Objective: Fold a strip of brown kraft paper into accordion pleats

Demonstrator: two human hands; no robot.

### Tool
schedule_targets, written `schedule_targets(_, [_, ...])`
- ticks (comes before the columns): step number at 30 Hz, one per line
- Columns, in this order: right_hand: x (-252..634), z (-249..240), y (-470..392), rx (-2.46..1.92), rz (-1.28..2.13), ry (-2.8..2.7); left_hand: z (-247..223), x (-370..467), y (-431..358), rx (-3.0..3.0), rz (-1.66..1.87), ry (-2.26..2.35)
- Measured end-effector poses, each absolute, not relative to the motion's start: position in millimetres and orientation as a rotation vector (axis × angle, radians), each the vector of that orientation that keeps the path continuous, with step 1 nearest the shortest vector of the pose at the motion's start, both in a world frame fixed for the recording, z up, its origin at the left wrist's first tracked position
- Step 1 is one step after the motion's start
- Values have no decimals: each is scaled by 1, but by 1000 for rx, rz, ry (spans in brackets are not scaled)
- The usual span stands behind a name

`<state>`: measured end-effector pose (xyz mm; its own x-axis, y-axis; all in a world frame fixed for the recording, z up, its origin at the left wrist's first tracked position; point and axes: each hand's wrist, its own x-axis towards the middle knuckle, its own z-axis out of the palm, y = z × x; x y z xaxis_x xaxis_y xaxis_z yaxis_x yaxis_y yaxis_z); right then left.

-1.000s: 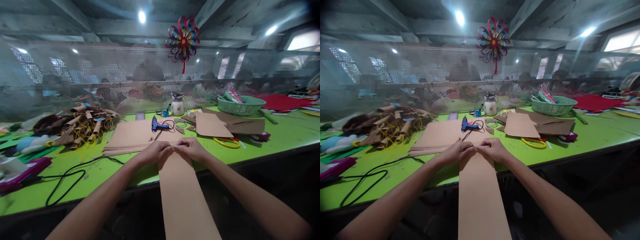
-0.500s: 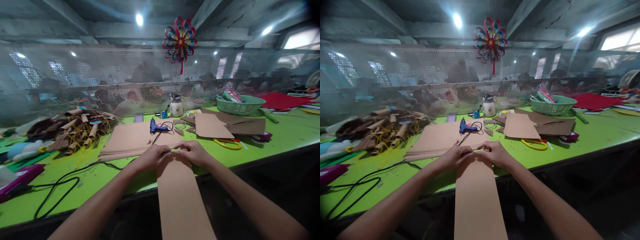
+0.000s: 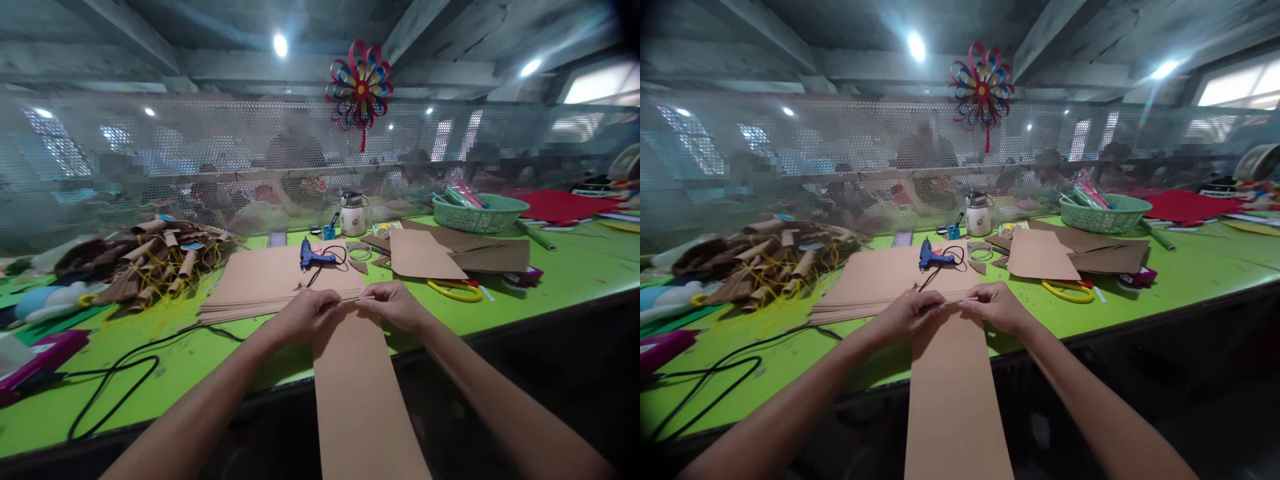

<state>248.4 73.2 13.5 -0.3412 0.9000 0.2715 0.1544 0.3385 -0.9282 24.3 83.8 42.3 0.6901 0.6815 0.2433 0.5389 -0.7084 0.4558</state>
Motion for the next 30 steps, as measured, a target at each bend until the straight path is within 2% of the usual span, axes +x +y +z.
schedule_targets(10, [253, 15, 74, -939, 962, -1755, 41, 24, 84, 2649, 589, 994])
schedule_targets(18, [252, 15, 73, -887, 945, -1771, 46, 25, 84, 2508, 579, 922])
schedule_targets(30, [233, 36, 76, -924, 760, -2125, 43, 25, 84, 2470, 557, 936])
